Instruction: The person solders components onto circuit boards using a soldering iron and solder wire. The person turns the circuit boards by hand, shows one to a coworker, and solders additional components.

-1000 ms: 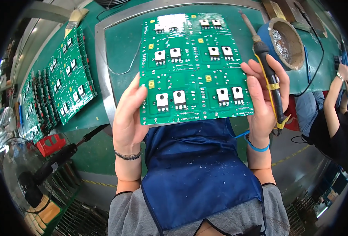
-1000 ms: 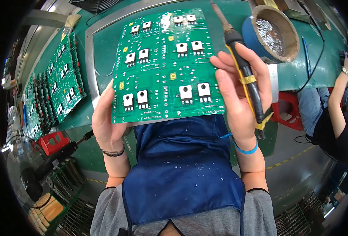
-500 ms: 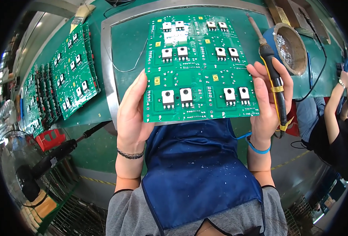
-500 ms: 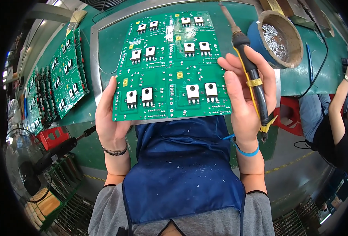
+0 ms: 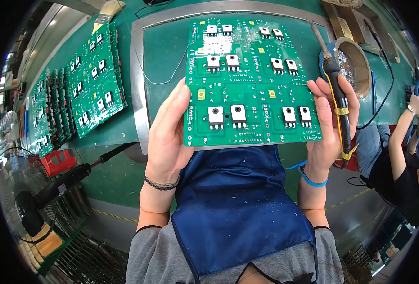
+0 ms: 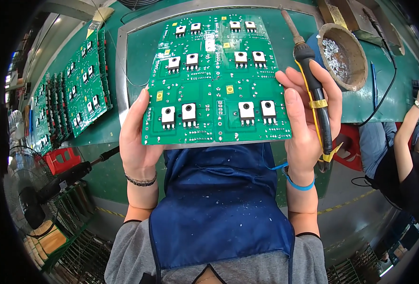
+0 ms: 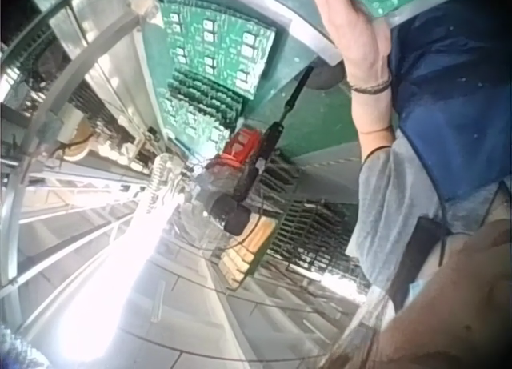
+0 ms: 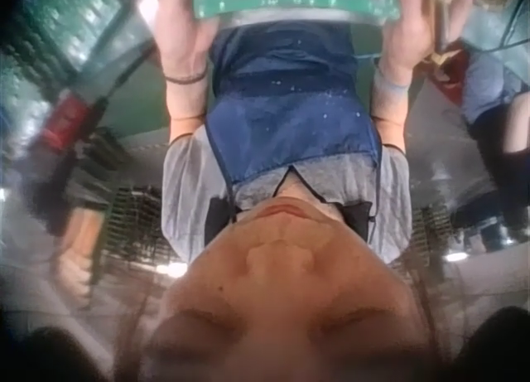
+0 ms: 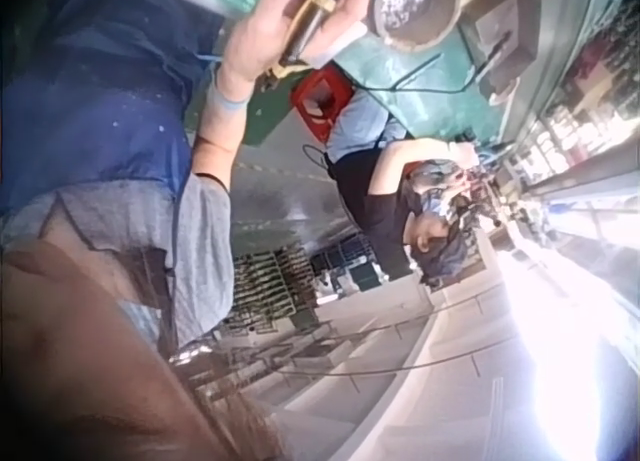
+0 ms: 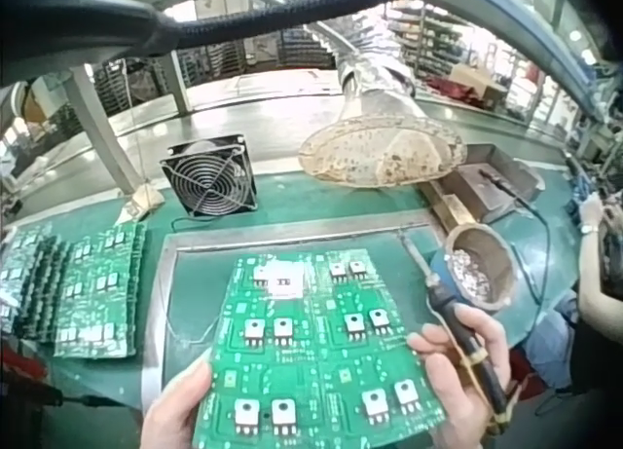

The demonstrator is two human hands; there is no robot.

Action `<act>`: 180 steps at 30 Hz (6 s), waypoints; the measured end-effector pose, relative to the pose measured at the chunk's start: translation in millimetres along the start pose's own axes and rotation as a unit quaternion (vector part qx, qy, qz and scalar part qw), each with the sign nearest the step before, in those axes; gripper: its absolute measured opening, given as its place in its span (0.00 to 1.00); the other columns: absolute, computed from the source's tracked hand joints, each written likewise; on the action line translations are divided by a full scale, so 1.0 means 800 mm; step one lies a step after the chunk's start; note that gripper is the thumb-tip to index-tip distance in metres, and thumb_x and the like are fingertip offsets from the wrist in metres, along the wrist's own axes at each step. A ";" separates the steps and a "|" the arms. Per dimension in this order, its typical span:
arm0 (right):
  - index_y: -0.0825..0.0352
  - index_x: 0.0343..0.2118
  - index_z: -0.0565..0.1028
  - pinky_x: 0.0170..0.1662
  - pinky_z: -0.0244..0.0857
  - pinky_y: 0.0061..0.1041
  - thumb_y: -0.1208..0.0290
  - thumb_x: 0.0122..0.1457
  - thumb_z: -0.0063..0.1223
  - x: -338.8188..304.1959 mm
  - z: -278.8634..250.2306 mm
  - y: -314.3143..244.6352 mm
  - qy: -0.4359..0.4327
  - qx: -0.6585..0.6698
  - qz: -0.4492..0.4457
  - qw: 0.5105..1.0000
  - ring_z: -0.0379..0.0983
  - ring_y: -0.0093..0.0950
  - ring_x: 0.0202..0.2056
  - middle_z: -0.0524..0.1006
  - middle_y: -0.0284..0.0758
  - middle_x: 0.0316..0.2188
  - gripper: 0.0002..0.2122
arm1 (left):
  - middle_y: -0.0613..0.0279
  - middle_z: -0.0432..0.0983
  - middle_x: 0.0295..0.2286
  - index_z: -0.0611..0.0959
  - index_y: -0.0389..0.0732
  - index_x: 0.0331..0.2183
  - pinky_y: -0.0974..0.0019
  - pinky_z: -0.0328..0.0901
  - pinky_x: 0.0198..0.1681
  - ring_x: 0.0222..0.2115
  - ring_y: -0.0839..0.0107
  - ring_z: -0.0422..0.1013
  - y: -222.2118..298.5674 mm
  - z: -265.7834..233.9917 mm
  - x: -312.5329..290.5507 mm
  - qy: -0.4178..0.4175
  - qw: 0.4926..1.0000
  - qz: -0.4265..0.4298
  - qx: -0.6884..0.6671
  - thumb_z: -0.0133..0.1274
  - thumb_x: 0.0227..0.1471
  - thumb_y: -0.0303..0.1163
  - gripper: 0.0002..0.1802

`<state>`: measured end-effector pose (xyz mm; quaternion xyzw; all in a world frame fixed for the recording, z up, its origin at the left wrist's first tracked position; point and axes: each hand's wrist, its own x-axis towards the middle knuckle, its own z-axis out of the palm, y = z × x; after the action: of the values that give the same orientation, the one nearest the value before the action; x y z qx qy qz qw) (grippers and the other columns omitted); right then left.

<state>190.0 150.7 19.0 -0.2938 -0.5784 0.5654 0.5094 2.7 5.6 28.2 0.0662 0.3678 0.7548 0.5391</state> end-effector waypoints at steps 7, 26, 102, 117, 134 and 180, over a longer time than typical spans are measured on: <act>0.72 0.55 0.62 0.51 0.68 0.31 0.84 0.58 0.50 0.000 -0.004 0.003 -0.008 0.000 -0.023 1.000 0.75 0.36 0.45 0.75 0.48 0.44 0.21 | 0.54 0.69 0.51 0.60 0.31 0.58 0.70 0.65 0.51 0.48 0.72 0.69 0.000 0.001 0.000 -0.035 0.999 0.020 0.031 0.37 0.64 0.34 0.25; 0.71 0.54 0.66 0.51 0.67 0.27 0.82 0.57 0.53 0.018 -0.012 0.032 -0.068 -0.145 -0.003 0.987 0.74 0.32 0.47 0.75 0.45 0.46 0.20 | 0.57 0.75 0.31 0.78 0.29 0.43 0.75 0.66 0.24 0.26 0.78 0.71 0.003 -0.027 0.038 0.058 0.775 0.198 0.597 0.56 0.53 0.30 0.18; 0.78 0.40 0.76 0.32 0.74 0.19 0.83 0.58 0.50 0.004 -0.100 -0.052 0.002 -0.578 -0.211 0.788 0.78 0.25 0.28 0.78 0.47 0.35 0.08 | 0.65 0.68 0.23 0.85 0.40 0.31 0.72 0.60 0.23 0.21 0.74 0.66 0.000 -0.035 -0.023 0.111 0.536 0.329 0.770 0.64 0.37 0.18 0.13; 0.68 0.43 0.78 0.35 0.70 0.22 0.76 0.51 0.61 -0.001 -0.056 -0.008 -0.103 -0.393 -0.122 0.905 0.77 0.27 0.32 0.79 0.38 0.32 0.15 | 0.56 0.72 0.40 0.74 0.34 0.51 0.75 0.66 0.28 0.30 0.76 0.70 -0.019 -0.024 0.014 0.104 0.721 0.259 0.634 0.53 0.52 0.20 0.22; 0.68 0.50 0.71 0.45 0.73 0.24 0.84 0.51 0.58 -0.007 -0.015 0.012 -0.064 -0.174 -0.018 0.983 0.77 0.27 0.42 0.77 0.39 0.40 0.21 | 0.57 0.72 0.46 0.68 0.31 0.55 0.73 0.64 0.49 0.44 0.77 0.70 -0.018 -0.011 0.025 0.124 0.938 0.133 0.294 0.42 0.62 0.28 0.21; 0.66 0.38 0.80 0.27 0.73 0.22 0.78 0.35 0.69 0.000 -0.098 -0.085 -0.434 -0.287 -0.124 0.845 0.77 0.29 0.25 0.77 0.38 0.29 0.21 | 0.52 0.70 0.50 0.61 0.31 0.58 0.67 0.67 0.50 0.46 0.70 0.72 -0.024 -0.025 0.026 0.129 0.965 0.099 0.207 0.39 0.61 0.28 0.25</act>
<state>278.2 165.7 71.3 -0.0770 -0.9086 0.3758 0.1653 -0.9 17.1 -4.7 0.1142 0.5739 0.7141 0.3843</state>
